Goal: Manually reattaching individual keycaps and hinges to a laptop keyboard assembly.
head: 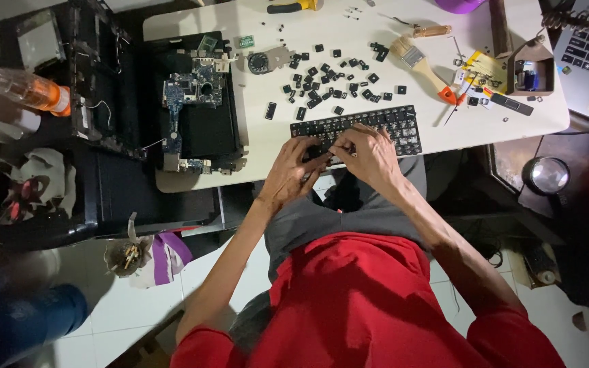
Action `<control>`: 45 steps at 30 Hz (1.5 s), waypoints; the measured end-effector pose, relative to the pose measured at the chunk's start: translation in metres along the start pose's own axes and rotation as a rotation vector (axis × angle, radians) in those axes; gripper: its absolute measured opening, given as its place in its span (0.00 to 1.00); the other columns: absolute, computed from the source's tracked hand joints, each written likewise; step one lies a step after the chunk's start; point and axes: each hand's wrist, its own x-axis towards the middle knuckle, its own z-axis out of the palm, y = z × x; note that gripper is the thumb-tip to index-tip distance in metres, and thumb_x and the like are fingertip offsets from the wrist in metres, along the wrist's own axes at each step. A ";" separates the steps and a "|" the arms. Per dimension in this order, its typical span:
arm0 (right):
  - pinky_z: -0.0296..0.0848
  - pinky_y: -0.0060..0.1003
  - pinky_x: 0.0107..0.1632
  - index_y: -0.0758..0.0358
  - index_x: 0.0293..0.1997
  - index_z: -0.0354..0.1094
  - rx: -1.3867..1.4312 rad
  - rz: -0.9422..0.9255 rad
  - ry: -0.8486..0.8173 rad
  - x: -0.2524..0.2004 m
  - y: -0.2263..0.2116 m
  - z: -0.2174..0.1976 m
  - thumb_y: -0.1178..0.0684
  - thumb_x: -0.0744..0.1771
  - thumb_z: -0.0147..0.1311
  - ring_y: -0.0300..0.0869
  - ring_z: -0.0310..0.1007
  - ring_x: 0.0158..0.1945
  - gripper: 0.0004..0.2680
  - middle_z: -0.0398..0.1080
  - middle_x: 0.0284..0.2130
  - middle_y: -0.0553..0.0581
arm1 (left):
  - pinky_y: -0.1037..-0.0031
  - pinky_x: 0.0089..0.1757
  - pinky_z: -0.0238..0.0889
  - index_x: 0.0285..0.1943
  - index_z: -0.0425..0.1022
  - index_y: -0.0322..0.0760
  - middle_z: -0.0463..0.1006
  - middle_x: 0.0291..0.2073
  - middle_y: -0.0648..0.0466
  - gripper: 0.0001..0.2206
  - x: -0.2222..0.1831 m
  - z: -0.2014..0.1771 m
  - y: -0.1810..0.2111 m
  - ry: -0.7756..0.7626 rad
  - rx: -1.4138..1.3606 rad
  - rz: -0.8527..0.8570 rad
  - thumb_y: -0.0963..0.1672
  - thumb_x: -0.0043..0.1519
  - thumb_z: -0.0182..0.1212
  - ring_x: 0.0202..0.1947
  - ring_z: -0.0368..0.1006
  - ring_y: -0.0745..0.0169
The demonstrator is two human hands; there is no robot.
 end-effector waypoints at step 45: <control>0.59 0.39 0.42 0.56 0.42 0.73 -0.442 -0.694 0.408 -0.025 -0.022 -0.019 0.53 0.69 0.54 0.45 0.66 0.37 0.03 0.65 0.33 0.51 | 0.45 0.68 0.48 0.58 0.78 0.44 0.65 0.68 0.45 0.17 -0.002 0.007 0.000 0.076 -0.024 -0.050 0.51 0.63 0.68 0.70 0.60 0.41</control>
